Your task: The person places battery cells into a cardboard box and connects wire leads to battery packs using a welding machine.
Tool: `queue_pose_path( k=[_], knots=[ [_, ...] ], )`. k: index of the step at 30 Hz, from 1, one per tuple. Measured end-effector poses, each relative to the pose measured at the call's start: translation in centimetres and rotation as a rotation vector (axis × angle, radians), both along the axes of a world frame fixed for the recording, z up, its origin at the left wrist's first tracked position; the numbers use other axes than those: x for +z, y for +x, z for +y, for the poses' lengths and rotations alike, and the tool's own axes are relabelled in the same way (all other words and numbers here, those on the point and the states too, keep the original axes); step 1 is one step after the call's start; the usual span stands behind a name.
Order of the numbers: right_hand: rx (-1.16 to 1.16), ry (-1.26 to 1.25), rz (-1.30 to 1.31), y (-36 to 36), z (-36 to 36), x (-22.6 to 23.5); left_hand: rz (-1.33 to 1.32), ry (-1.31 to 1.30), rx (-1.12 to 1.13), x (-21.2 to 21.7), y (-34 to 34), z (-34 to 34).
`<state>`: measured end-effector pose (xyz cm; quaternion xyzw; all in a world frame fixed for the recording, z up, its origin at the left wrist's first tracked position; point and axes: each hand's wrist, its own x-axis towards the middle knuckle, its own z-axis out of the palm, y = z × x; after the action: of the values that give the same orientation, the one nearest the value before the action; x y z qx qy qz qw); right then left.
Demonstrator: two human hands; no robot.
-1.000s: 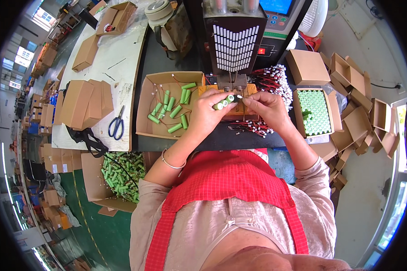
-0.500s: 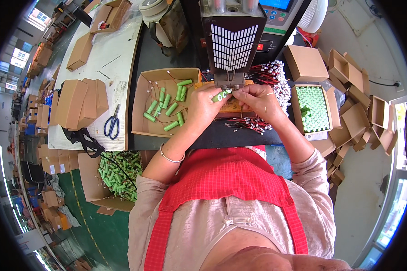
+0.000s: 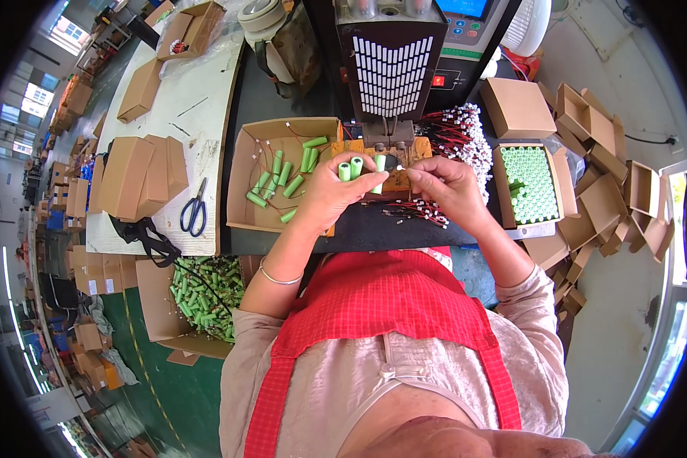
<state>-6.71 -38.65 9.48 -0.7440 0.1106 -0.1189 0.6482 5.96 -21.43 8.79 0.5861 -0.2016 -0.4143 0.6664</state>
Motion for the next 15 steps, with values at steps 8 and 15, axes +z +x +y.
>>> queue_pose_path(
  k=[8, 15],
  knots=[
    [-0.109, 0.056, 0.090, 1.6, 0.9, -0.2, -0.775, 0.095, 0.182, -0.6, -0.5, -2.0],
    [-0.103, 0.080, 0.141, 2.3, 1.2, 0.2, -0.917, 0.034, 0.267, -1.7, -0.3, -2.6]
  ],
)
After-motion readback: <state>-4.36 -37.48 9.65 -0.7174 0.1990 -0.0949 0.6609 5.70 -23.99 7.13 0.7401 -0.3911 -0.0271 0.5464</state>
